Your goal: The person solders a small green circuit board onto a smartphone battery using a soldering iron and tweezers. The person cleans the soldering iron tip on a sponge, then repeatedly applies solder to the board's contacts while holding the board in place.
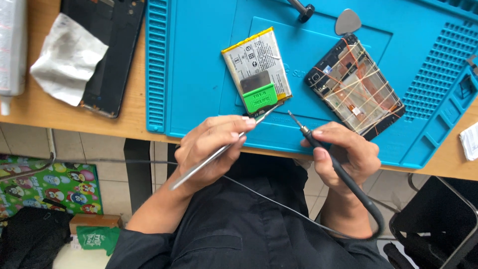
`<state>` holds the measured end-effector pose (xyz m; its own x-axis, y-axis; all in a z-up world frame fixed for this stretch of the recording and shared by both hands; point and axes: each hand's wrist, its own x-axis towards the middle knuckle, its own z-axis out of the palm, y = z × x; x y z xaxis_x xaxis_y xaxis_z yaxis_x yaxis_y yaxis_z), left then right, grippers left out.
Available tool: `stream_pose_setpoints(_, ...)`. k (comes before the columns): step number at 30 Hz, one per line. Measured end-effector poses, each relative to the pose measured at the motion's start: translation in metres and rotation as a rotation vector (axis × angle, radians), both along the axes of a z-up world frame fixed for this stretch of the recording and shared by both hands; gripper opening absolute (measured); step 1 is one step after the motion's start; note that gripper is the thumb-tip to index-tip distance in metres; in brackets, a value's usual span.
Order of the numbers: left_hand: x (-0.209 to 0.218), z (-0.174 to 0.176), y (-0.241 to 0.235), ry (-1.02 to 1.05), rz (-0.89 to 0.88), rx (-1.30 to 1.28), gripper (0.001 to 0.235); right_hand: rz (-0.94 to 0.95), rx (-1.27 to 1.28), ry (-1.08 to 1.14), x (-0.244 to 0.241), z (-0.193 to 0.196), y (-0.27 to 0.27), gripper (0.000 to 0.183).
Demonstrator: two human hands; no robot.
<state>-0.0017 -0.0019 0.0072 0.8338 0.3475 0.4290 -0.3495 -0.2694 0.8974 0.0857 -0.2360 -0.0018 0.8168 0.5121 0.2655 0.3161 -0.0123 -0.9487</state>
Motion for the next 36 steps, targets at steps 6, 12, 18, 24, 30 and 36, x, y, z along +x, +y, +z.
stream_pose_setpoints(6,0.001,-0.002,0.005,0.004,-0.045,0.080,0.018,0.056,-0.130,0.008,0.011,0.011,0.012,0.018)
stream_pose_setpoints(12,0.002,-0.005,0.007,-0.038,-0.071,0.123,0.018,0.084,-0.155,-0.013,0.021,0.013,0.018,0.018)
stream_pose_setpoints(18,-0.001,-0.003,0.014,0.011,-0.141,0.205,0.019,0.018,-0.218,-0.030,0.015,0.017,0.022,0.017)
stream_pose_setpoints(24,-0.002,-0.001,0.018,0.072,-0.219,0.255,0.017,-0.067,-0.108,0.048,0.002,0.004,-0.007,0.025)
stream_pose_setpoints(30,-0.001,-0.001,0.018,0.060,-0.219,0.254,0.017,-0.182,-0.068,-0.106,-0.002,-0.008,-0.004,0.028)
stream_pose_setpoints(36,-0.002,-0.002,0.019,0.059,-0.233,0.247,0.018,-0.129,-0.177,-0.216,0.002,0.009,0.019,0.028)
